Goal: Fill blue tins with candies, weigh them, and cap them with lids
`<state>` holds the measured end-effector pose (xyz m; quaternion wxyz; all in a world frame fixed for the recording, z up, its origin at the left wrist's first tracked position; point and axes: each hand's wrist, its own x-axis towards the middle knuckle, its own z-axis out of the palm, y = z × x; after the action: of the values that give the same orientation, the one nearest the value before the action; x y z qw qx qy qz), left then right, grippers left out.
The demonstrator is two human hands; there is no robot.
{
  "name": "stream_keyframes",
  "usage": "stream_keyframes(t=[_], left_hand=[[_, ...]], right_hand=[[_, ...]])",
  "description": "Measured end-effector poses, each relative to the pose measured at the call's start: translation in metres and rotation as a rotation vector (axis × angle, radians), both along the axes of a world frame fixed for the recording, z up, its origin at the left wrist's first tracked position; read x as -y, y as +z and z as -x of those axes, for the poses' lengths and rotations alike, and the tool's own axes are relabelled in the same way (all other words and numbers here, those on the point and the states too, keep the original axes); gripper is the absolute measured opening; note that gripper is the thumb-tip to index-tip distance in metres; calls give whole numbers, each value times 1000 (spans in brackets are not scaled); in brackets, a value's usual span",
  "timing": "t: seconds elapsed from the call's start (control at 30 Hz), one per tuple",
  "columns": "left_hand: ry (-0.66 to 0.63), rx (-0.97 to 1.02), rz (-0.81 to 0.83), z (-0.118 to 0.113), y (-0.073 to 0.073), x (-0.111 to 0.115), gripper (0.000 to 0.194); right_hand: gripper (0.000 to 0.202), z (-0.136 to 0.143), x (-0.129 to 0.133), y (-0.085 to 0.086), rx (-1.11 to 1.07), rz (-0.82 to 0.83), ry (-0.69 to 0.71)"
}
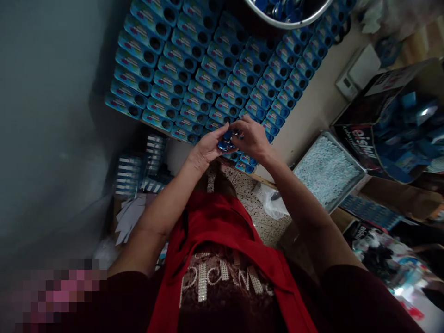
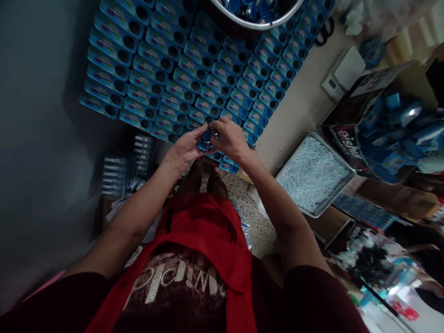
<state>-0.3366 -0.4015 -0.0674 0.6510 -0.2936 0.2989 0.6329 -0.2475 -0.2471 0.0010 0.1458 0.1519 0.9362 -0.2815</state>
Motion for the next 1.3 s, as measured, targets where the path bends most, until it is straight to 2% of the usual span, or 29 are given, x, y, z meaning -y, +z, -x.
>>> stream_keyframes(t=[0.1, 0.17, 0.27, 0.37, 0.43, 0.5, 0.57, 0.63, 0.77, 0.87, 0.97, 1.07, 1.13, 1.2, 1.3], left_hand=[[-7, -26, 27, -1, -3, -5, 39], [-4, -45, 31, 1, 0, -8, 37], [-2, -69, 10, 7, 6, -11, 37], [-3, -66, -59, 19, 14, -5, 43], [9, -61, -79, 29, 20, 1, 45], [22, -64, -63, 37, 26, 8, 48], [21, -66, -42, 42, 31, 13, 52], [6, -55, -40, 42, 34, 16, 58], [-8, -9, -68, 37, 37, 14, 69], [-15, -2, -58, 34, 37, 11, 67], [-42, -4, -51, 33, 37, 9, 60], [-84, -40, -45, 32, 33, 6, 55], [-76, -66, -42, 29, 27, 2, 54], [-63, -64, -58, 26, 20, -4, 57], [-81, -47, -88, 22, 12, -11, 66]], right_hand=[[33, 1, -2, -3, 26, -97, 68], [36, 2, -4, -4, 38, -128, 47], [36, -3, -14, -9, -28, -127, -155], [28, -23, -25, -15, -93, -107, -399], [22, -38, -27, -19, -39, -71, -494], [15, -48, -22, -23, 61, -32, -523], [9, -48, -16, -26, 143, -53, -506], [9, -39, -13, -29, 204, -144, -477], [31, -14, -20, -27, 364, -295, -429], [37, -6, -27, -15, 420, -310, -357], [24, -6, -25, 1, 312, -236, -307], [16, 1, -16, 6, 30, -101, -194], [19, 10, -11, 1, -111, -25, -51], [24, 18, -9, -8, -154, 17, 44], [19, 21, -13, -20, -165, 59, 56]])
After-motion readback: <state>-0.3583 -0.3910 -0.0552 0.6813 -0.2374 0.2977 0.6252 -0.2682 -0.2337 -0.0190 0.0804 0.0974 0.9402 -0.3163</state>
